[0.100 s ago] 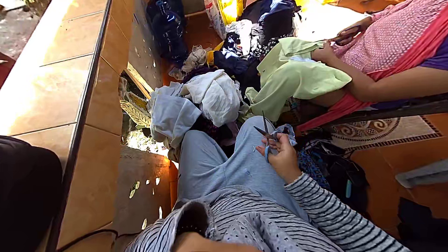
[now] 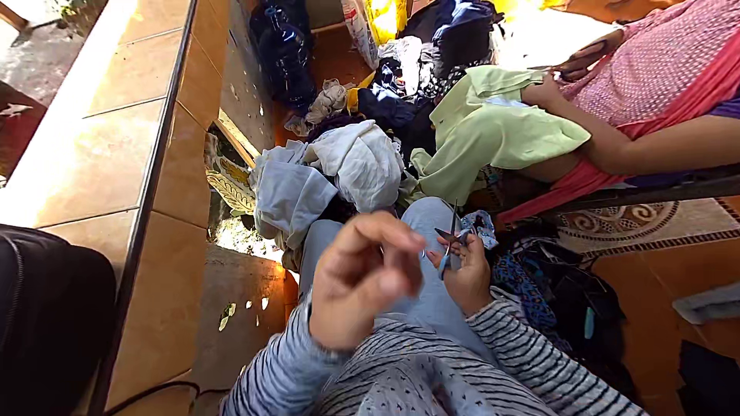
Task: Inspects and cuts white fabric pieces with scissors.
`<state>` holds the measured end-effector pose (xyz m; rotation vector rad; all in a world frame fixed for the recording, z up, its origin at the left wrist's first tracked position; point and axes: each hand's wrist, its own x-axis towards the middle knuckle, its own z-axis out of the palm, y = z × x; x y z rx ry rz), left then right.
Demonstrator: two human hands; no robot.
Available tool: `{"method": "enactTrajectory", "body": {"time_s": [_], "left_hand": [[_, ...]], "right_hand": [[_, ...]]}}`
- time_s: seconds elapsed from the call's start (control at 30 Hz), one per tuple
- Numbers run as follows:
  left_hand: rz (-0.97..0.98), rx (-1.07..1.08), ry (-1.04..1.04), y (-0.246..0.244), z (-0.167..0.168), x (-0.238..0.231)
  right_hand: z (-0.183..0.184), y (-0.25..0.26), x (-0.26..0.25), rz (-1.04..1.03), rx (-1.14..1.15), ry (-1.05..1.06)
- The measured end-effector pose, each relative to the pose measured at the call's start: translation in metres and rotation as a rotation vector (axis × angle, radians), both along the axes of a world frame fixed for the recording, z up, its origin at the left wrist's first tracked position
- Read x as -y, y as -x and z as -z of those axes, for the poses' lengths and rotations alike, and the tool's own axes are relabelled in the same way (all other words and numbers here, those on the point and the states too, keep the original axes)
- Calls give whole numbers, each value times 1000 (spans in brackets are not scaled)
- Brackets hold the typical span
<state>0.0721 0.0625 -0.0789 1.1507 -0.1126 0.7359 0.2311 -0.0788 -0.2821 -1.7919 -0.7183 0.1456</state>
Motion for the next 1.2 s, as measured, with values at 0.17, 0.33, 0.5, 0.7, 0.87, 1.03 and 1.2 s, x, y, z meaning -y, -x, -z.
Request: {"method": "enactTrajectory", "body": {"time_s": [0.17, 0.33, 0.5, 0.7, 0.87, 1.03, 1.2], "left_hand": [[-334, -914, -160, -60, 143, -95], [-140, -1113, 63, -78, 195, -107], [-279, -1002, 139, -92, 190, -105], [-349, -596, 78, -83, 124, -135], [-276, -408, 1, -76, 70, -155], [-286, -293, -137, -54, 32, -157], [-683, -97, -224, -13, 0, -166]], "right_hand": [[8, -6, -2, 20, -52, -71], [15, -8, -2, 40, 40, -28], [16, -9, -3, 44, 66, -26], [12, -10, -4, 51, 5, -33], [3, -12, -12, 70, -79, 10], [0, -10, -12, 62, -73, 42], [-1, -9, -10, 62, -78, 29]]}}
